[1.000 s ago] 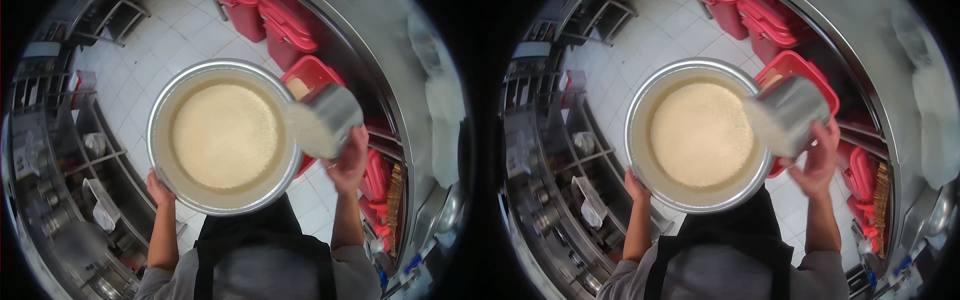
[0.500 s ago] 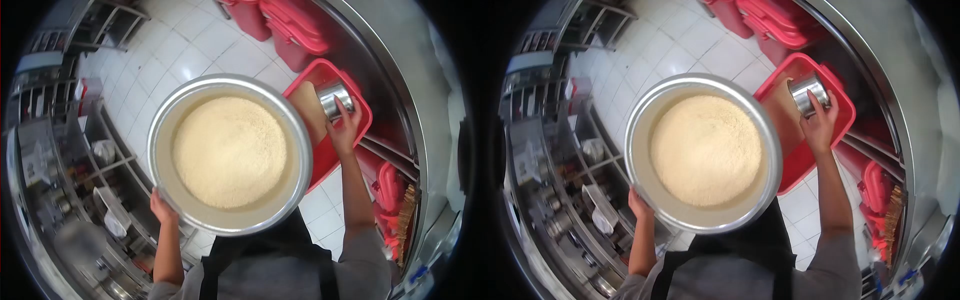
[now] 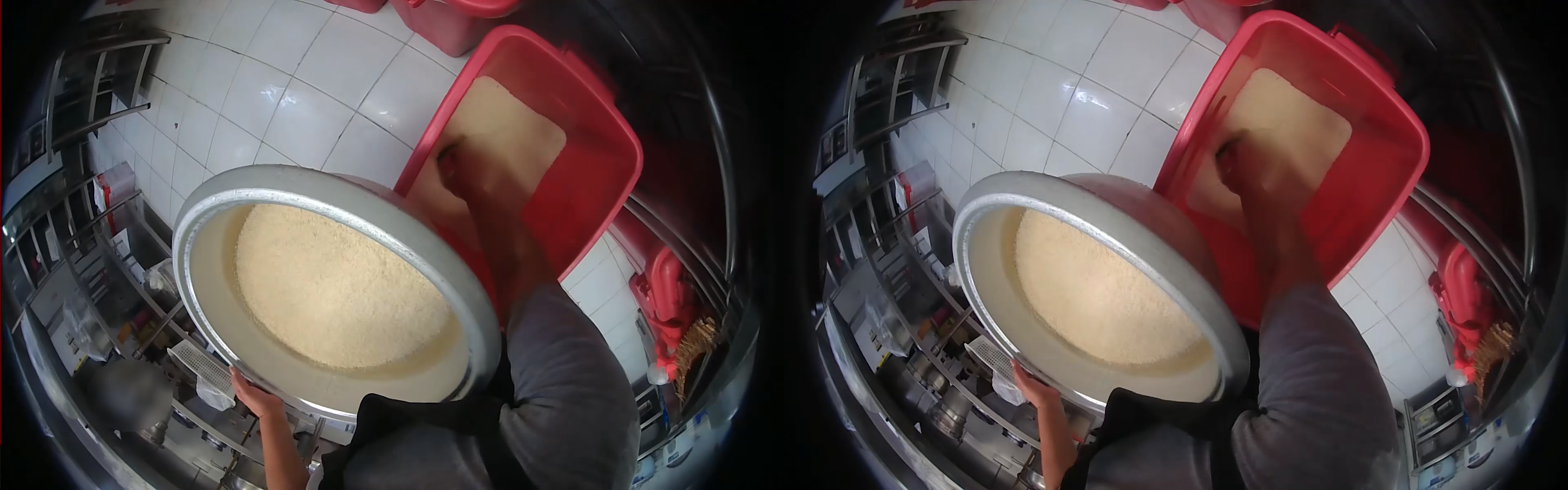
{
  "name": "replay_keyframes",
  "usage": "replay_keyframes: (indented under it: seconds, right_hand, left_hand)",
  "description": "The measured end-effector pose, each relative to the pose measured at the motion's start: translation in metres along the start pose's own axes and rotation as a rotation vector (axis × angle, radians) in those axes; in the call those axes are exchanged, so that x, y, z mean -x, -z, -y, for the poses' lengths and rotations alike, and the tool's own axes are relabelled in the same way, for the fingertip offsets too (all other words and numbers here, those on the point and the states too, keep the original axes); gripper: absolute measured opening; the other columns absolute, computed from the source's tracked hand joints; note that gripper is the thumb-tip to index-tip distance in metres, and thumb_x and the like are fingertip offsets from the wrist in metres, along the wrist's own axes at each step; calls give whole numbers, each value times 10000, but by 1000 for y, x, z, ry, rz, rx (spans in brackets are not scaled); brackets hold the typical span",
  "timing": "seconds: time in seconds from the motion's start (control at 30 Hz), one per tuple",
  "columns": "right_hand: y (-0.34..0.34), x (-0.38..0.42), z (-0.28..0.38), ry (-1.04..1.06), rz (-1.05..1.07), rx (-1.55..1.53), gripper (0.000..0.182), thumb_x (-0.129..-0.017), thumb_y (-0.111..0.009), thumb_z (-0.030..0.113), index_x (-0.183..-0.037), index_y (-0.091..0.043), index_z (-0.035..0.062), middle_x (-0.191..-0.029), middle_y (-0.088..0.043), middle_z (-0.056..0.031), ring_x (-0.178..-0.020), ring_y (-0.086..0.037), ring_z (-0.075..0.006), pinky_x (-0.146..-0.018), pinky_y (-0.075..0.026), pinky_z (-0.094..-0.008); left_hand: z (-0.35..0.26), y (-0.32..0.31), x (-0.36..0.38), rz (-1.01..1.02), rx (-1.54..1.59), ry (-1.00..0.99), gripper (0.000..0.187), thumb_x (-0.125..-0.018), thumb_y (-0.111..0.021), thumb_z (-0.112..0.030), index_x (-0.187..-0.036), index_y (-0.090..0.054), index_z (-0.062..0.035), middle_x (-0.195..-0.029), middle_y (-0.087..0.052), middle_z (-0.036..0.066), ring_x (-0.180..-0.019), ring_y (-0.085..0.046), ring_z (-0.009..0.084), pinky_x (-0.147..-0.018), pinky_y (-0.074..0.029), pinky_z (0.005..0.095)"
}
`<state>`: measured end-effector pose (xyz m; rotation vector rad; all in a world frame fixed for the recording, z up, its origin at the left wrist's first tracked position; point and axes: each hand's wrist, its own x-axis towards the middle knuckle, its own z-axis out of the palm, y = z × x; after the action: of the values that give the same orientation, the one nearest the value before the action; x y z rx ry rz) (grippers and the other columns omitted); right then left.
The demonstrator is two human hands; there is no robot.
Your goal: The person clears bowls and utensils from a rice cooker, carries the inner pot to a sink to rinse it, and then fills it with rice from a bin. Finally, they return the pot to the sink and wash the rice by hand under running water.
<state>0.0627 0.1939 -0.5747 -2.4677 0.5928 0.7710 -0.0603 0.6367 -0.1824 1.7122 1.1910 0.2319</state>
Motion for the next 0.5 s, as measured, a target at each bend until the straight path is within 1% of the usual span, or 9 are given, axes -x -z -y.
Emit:
replay_keyframes:
  seconds: [0.03, 0.07, 0.1, 0.17, 0.23, 0.33, 0.43, 0.5]
  right_hand:
    - [-5, 4, 0, 25, 45, -40, 559, -691, -640, 256, -1220, -464, 218, -1264, -456, -176, -1111, -420, -398, -949, -344, -523]
    - [-20, 2, -10, 80, 128, -179, 567, -690, -643, 245, -1227, -464, 214, -1207, -491, -167, -1067, -458, -373, -917, -373, -515]
    - [-39, -4, -26, 136, 208, -319, 575, -690, -646, 233, -1234, -464, 211, -1151, -526, -159, -1024, -497, -347, -885, -402, -506]
    - [-25, 11, -32, 106, 405, -600, 587, -690, -648, 197, -1247, -465, 204, -1064, -572, -135, -938, -553, -290, -824, -454, -475]
    - [44, 53, -13, -65, 635, -882, 598, -691, -645, 148, -1259, -467, 199, -1005, -593, -103, -852, -589, -226, -765, -500, -428]
    - [84, 86, -25, -119, 692, -1186, 676, -660, -626, 9, -1294, -423, 123, -910, -574, -141, -764, -605, -220, -612, -541, -337]
    - [124, 116, -50, -41, 581, -1323, 679, -696, -592, 7, -1327, -371, 132, -1137, -502, -159, -921, -585, -253, -700, -548, -378]
    - [169, 148, -57, -5, 446, -1359, 689, -713, -572, 2, -1346, -338, 140, -1255, -409, -142, -1049, -521, -277, -757, -536, -424]
  left_hand:
    - [9, 13, -11, 23, -4, -3, 366, -911, -490, -372, -1078, -549, -51, -1039, -579, 54, -959, -558, 183, -834, -456, 311]
    - [14, 20, -17, 45, -5, -8, 369, -908, -493, -376, -1089, -547, -59, -1056, -589, 62, -973, -570, 199, -833, -467, 324]
    - [12, 18, -16, 71, 15, -11, 361, -910, -492, -372, -1067, -549, -52, -1028, -581, 55, -955, -561, 185, -825, -458, 314]
    - [7, 11, -9, 125, 50, -15, 348, -914, -490, -362, -1022, -555, -38, -974, -565, 41, -919, -543, 158, -808, -438, 292]
    - [4, 7, -5, 116, 70, -17, 343, -917, -486, -366, -1007, -556, -42, -965, -571, 42, -912, -546, 161, -800, -439, 292]
    - [1, 8, 2, 126, 69, -24, 340, -919, -483, -372, -983, -559, -48, -951, -579, 43, -898, -551, 161, -791, -443, 293]
    - [-8, 3, 10, 153, 114, -14, 338, -919, -484, -378, -965, -559, -51, -934, -582, 38, -879, -555, 156, -776, -447, 290]
    - [-8, 6, 14, 184, 151, -6, 328, -918, -489, -375, -946, -557, -56, -918, -579, 30, -862, -554, 146, -756, -448, 285]
